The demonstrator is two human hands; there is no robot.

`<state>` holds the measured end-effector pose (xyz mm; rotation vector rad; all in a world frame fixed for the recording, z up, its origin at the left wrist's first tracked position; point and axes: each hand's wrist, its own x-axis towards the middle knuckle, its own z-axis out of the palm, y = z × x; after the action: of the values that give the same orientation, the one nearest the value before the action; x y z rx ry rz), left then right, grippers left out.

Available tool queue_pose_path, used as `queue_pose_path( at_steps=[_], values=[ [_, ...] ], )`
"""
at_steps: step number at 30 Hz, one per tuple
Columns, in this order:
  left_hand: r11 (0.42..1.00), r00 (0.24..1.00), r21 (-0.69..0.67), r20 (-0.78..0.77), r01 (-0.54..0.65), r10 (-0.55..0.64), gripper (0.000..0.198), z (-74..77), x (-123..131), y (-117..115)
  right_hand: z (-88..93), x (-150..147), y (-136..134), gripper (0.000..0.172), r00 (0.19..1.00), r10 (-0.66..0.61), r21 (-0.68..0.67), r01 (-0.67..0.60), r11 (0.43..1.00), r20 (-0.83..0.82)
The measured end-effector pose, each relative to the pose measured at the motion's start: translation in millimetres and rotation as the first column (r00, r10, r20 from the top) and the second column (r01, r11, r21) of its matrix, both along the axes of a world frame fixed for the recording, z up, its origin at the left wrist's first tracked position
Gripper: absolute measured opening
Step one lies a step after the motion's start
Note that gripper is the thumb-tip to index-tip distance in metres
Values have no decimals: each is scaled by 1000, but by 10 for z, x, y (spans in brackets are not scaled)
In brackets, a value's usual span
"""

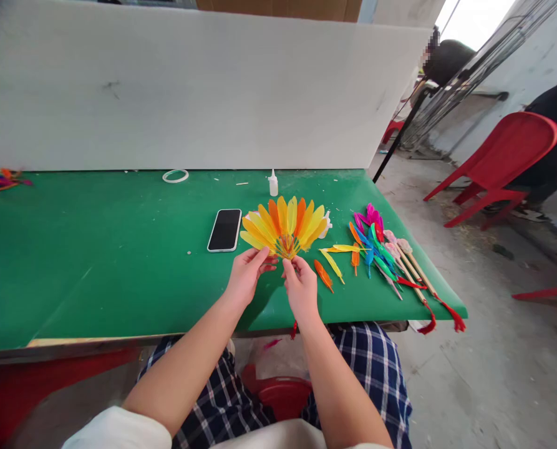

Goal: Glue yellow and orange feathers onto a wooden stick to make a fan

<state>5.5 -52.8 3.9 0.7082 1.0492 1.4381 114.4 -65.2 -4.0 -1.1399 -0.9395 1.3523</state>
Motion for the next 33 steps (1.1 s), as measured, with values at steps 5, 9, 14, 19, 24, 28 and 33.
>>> queue_pose_path(
  at_steps=[5,9,14,19,24,28,33],
  values=[
    [993,993,30,-28,-113,114,26,12,-73,28,-15,8,-5,25,1000,-9,-13,9,1000,0],
    [984,983,25,-39,-177,178,26,15,-112,51,-18,10,-14,24,1000,0,-13,1,1000,18],
    [975,974,17,-37,-222,223,25,23,-133,62,-28,11,-18,25,999,10,-9,-10,1000,32],
    [966,964,53,-79,-252,255,27,29,-144,56,-20,5,-22,26,1000,13,-21,-13,1000,25],
    [987,975,59,-159,-149,156,41,1,-86,38,-16,-3,-27,25,1000,11,-17,-11,1000,8],
    [999,971,15,-232,-50,52,36,-26,-10,19,-16,-4,-29,24,1000,10,-10,-10,1000,9],
    [996,977,24,-195,-80,83,30,-38,23,8,-20,-6,-27,23,1000,5,-6,-5,1000,27]
  ],
)
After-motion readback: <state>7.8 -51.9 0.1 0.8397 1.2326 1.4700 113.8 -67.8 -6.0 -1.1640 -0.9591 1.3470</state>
